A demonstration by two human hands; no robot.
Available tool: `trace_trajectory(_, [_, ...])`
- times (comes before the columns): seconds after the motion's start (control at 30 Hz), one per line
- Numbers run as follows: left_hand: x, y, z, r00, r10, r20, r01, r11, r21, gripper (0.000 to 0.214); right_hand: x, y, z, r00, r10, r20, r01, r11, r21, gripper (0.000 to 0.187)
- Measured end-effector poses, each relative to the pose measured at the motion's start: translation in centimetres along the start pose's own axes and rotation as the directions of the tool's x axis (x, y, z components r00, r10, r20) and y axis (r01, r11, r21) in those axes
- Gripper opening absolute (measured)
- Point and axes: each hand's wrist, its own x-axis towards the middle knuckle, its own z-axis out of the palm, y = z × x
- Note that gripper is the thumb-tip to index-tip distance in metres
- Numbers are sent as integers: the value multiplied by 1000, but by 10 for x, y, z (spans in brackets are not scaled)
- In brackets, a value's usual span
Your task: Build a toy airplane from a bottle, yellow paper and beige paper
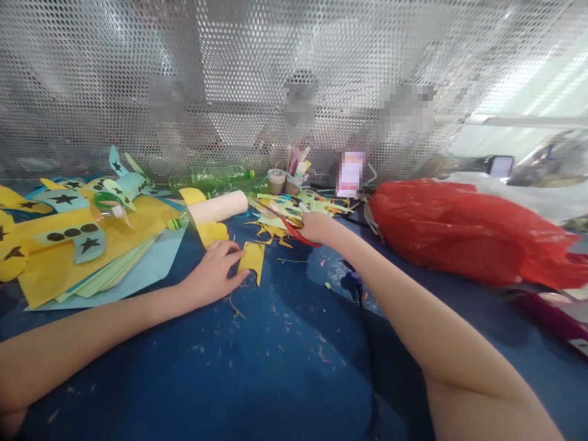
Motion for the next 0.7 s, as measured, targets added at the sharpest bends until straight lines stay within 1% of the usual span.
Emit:
trace_trajectory(0.03, [0,-1,1,1000,14,-7,-14,1000,-6,32,1,-1,1,999,-15,-33,18,995,95,39])
trace_trajectory(0.07, [0,-1,1,999,27,-17,-27,1000,-16,31,1,-2,2,997,-43,-64,57,970,238,41])
trace_trajectory(0.1, [0,-2,2,999,42,-24,-42,999,-31,29,0,-5,3,992,-79,-95,111,905,410,42])
trace_trajectory(0.13, [0,-3,3,998,56,-29,-58,997,-51,27,-1,-9,5,985,-118,-127,170,798,578,43])
trace_trajectory(0.17, [0,-3,3,997,71,-29,-73,995,-73,25,-2,-14,6,976,-154,-153,217,661,719,42])
trace_trajectory(0.2, [1,-4,3,996,85,-25,-87,991,-97,24,-4,-19,7,968,-175,-178,245,527,814,41])
trace_trajectory(0.23, [2,-4,3,995,96,-18,-97,987,-124,22,-7,-25,8,963,-184,-197,257,415,873,40])
trace_trajectory(0.27, [3,-4,2,995,101,-8,-102,983,-156,21,-9,-30,9,962,-183,-203,255,331,908,39])
trace_trajectory(0.3, [3,-4,0,995,97,5,-94,976,-195,20,-11,-35,9,963,-178,-203,247,273,930,38])
trace_trajectory(0.33, [4,-4,-2,997,77,16,-71,967,-246,20,-13,-39,10,966,-168,-199,235,231,944,36])
trace_trajectory(0.4, [5,-3,-6,1000,1,24,8,928,-372,27,-15,-46,10,976,-114,-186,205,186,961,34])
trace_trajectory(0.47, [7,-4,-9,994,-108,-27,79,854,-514,37,-15,-50,10,985,-19,-173,174,153,973,33])
trace_trajectory(0.53, [8,-5,-9,975,-200,-100,89,756,-648,48,-16,-53,9,988,33,-151,145,128,981,33])
trace_trajectory(0.57, [9,-7,-9,966,-231,-119,81,703,-706,52,-17,-55,9,990,16,-139,136,110,985,32])
trace_trajectory(0.6, [10,-8,-8,960,-253,-121,77,652,-754,57,-19,-57,9,991,-32,-126,128,85,988,31])
trace_trajectory(0.63, [11,-10,-7,957,-267,-109,80,609,-789,60,-21,-60,10,988,-98,-117,123,57,991,30])
trace_trajectory(0.7, [13,-13,-6,954,-289,-76,102,553,-827,65,-27,-66,12,965,-233,-117,122,8,992,31])
